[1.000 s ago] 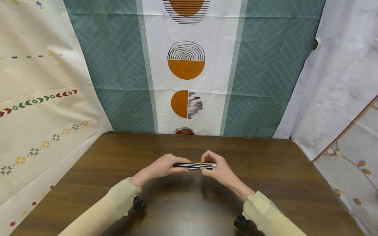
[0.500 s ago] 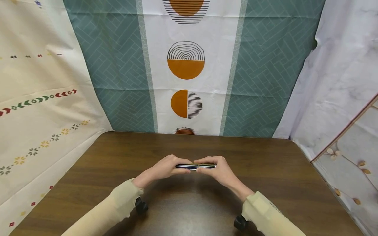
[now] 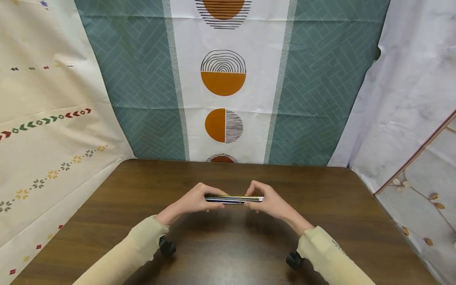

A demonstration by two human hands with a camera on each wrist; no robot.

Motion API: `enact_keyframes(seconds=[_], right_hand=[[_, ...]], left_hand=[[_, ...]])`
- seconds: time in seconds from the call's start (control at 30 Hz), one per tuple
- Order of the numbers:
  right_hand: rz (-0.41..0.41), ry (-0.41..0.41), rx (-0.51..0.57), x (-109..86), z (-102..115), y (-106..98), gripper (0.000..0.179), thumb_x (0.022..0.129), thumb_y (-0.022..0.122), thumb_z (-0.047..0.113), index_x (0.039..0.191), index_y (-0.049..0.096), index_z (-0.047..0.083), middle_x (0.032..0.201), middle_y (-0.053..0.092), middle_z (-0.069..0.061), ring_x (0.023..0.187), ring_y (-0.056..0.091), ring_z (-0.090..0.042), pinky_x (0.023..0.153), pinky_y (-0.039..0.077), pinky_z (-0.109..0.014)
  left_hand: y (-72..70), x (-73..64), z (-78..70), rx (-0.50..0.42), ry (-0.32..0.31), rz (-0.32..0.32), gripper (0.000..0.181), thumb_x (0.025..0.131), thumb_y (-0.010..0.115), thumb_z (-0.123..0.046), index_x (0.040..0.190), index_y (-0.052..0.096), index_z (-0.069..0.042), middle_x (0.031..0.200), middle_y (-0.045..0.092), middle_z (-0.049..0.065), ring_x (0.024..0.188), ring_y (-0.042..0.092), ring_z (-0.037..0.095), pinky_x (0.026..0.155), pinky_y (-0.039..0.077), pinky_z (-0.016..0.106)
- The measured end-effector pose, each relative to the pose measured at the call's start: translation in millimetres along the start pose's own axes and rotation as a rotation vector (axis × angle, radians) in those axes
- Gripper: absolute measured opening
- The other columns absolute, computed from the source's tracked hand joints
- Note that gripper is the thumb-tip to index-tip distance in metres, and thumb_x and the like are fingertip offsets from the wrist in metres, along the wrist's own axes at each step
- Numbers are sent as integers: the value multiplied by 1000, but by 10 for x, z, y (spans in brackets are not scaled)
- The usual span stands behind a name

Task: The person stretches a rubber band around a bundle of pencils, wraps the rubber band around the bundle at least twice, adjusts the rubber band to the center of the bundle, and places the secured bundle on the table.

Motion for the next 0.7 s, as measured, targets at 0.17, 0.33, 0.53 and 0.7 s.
enact_keyframes(seconds=[0.17,0.33,0.53,0.7], right_hand=[[8,-35,-20,32,124,46,21,84,71,2,91,52,8,91,59,-11,71,63,-11,58,53,-30],[-21,-56,-16,66,161,101,19,82,69,-2,89,55,9,92,61,-11,79,65,-11,68,53,-26],[-50,-41,16,57,140,107,17,82,72,-1,88,60,8,91,65,-10,78,66,-12,67,55,-29],[-75,-7,15,41,118,86,15,83,74,2,90,64,9,94,68,-9,79,67,-13,67,56,-30]], left_hand=[[-8,-41,9,-123,2,-38,27,89,75,-28,115,72,-27,96,74,-6,59,56,6,57,50,23],[-17,-50,-8,-132,9,-50,24,89,75,-23,113,73,-24,102,75,-6,73,58,5,66,51,22],[-23,-44,-11,-144,8,-50,23,89,75,-22,112,74,-23,102,75,-4,72,58,4,65,51,22],[-25,-28,-5,-140,3,-48,23,89,75,-22,111,74,-25,101,75,-5,71,58,5,65,51,22]])
Point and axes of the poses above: each hand's wrist, its own x-axis towards the middle knuckle, its own y-axis out of the palm, z = x × y, the point moved 10 cm from there along x, towards the middle knuckle
